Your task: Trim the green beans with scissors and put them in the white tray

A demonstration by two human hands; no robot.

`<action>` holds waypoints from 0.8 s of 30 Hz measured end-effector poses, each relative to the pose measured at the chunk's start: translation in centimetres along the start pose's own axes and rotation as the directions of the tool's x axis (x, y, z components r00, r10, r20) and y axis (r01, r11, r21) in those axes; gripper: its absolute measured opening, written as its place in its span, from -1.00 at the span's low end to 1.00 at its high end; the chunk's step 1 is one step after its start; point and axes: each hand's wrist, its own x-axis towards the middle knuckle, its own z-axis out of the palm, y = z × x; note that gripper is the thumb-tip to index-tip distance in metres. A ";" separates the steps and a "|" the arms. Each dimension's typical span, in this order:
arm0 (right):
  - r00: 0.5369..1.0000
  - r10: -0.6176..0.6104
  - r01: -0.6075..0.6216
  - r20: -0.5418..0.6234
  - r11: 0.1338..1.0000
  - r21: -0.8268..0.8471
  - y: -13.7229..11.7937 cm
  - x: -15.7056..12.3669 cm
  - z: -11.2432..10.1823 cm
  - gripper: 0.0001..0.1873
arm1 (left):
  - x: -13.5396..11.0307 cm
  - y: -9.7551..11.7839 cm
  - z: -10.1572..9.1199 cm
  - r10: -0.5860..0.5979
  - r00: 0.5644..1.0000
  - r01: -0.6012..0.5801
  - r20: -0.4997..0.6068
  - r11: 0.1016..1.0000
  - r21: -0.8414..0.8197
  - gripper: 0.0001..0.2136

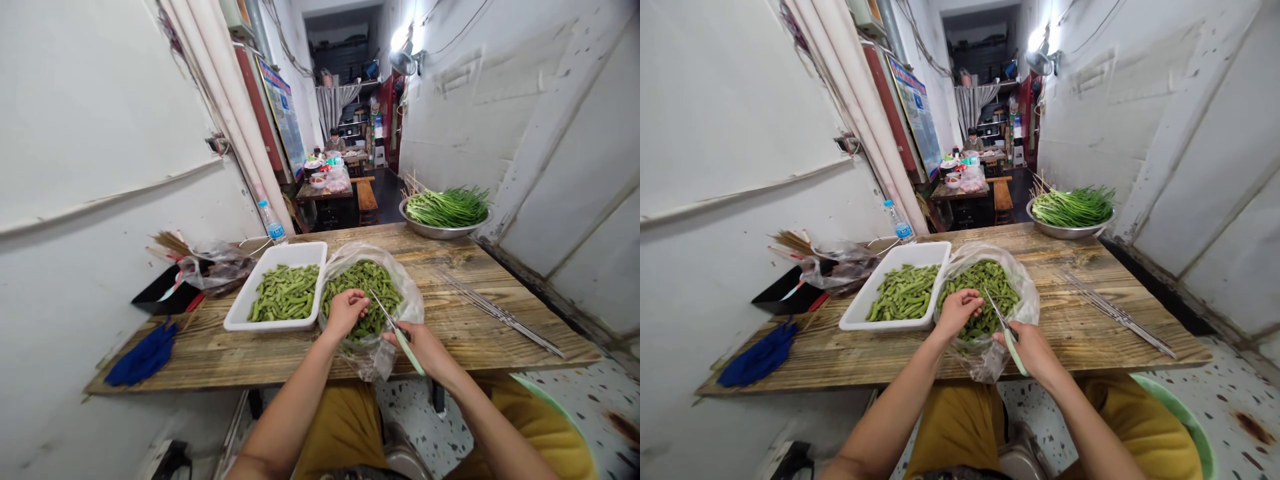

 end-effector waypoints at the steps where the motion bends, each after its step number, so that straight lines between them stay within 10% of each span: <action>1: 1.000 -0.009 0.009 -0.001 1.000 0.027 0.2 -0.1 0.0 -0.62 | -0.1 0.2 0.1 -0.032 0.999 0.031 -0.008 0.995 -0.092 -0.78; 9: 0.999 -0.044 0.039 0.022 0.981 0.190 -0.5 -1.4 -0.3 -0.62 | -0.5 1.5 1.2 -0.227 0.972 0.220 0.065 0.769 -0.600 -0.79; 24: 0.999 -0.029 0.031 -0.028 0.995 0.095 -0.7 -1.0 0.0 -0.65 | -1.4 1.2 2.2 -0.225 0.973 0.215 0.058 0.782 -0.585 -0.83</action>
